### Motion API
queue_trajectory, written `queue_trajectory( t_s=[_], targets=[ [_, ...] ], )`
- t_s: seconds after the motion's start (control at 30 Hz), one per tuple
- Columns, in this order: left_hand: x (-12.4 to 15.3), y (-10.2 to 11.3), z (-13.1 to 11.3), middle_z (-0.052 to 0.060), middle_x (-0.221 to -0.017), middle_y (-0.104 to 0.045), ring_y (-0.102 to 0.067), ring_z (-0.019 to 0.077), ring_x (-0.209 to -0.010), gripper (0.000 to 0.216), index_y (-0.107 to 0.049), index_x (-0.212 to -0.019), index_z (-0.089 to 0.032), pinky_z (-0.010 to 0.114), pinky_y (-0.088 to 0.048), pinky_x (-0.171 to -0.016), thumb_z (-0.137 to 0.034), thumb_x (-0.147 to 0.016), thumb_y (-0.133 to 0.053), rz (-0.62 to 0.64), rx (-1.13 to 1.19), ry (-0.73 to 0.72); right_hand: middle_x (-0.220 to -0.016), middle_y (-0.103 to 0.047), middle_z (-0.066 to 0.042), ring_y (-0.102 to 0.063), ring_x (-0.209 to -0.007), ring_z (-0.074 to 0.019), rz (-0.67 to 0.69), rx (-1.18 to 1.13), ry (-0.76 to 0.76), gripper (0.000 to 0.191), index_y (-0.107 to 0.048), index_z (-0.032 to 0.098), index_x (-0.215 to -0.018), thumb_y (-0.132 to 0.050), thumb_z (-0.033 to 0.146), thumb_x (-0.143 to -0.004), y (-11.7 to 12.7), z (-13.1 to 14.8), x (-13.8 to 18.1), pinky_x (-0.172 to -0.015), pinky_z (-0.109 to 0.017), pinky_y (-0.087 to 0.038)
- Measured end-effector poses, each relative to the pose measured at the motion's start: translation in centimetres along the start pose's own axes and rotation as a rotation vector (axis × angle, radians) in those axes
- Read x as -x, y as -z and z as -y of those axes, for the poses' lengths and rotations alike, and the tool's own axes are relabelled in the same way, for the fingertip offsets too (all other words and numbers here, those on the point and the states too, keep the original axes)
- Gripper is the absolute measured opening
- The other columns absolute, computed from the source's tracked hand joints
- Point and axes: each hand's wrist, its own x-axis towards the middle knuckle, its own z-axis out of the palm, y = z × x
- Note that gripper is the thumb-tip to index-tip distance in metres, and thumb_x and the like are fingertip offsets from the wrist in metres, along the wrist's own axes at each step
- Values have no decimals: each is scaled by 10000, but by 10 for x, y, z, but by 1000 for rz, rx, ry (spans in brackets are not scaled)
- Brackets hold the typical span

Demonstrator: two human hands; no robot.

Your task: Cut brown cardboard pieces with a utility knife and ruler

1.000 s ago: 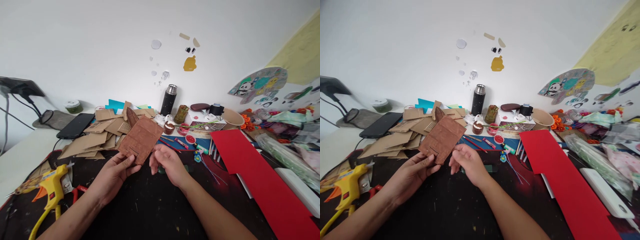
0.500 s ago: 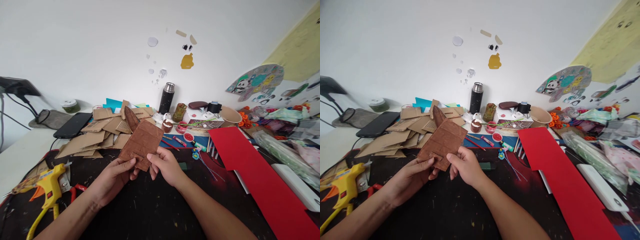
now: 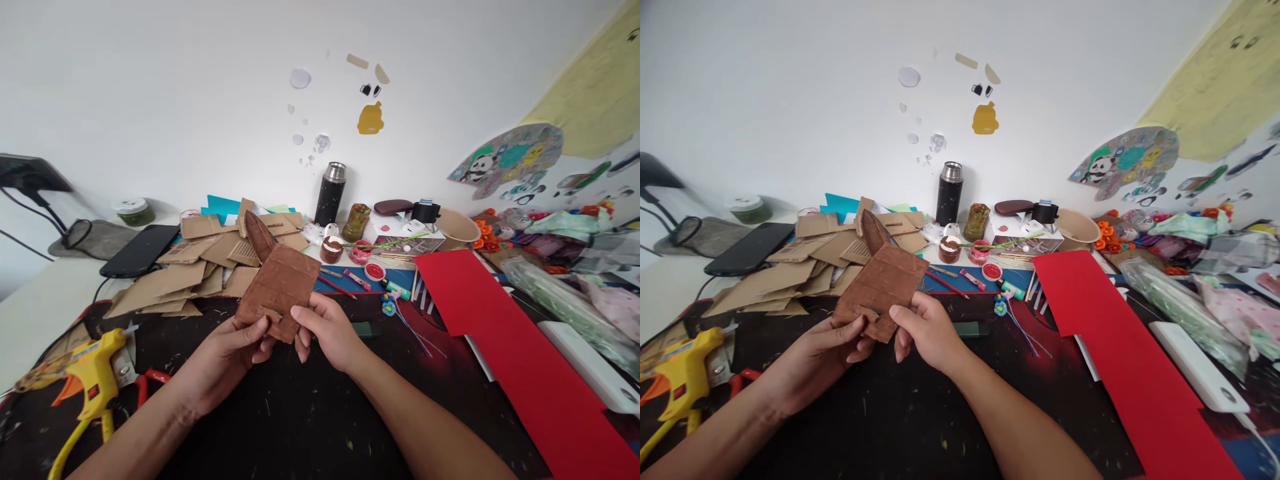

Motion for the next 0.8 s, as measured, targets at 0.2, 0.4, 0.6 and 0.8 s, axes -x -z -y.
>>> queue_trajectory(
  t_s=[0.2,0.4,0.6,0.8],
  targets=[
    [-2,0,3,9,-765,-744,-624,95,-660,394,-840,-821,-186,183,-518,-576,-385,-592,-1092,-86,6,-69,-663,-680,46,-628,-458,-137,59,1,26,520,-604,219,-1028,-770,702,-930,-2,-4,0,-472,-265,-522],
    [0,-2,-2,79,-830,-785,-697,183,-747,488,-856,-929,-166,276,-609,-646,-506,-638,-1049,-44,-50,-36,-619,-649,73,-609,-441,-131,29,69,33,448,-579,229,-1020,-746,640,-957,-1,0,-1,-449,-247,-493],
    [-1,4,-9,22,-777,-709,-592,139,-687,468,-814,-887,-191,243,-516,-589,-502,-622,-1042,-125,-198,-97,-541,-570,116,-604,-417,-131,-28,205,20,321,-542,249,-954,-709,523,-976,5,9,2,-440,-229,-437],
    [4,1,1,38,-738,-709,-594,167,-680,408,-800,-811,-179,272,-481,-582,-520,-686,-988,29,-444,-31,-538,-573,112,-604,-416,-132,-68,155,25,380,-527,257,-897,-733,571,-957,6,9,0,-464,-241,-481]
  ],
)
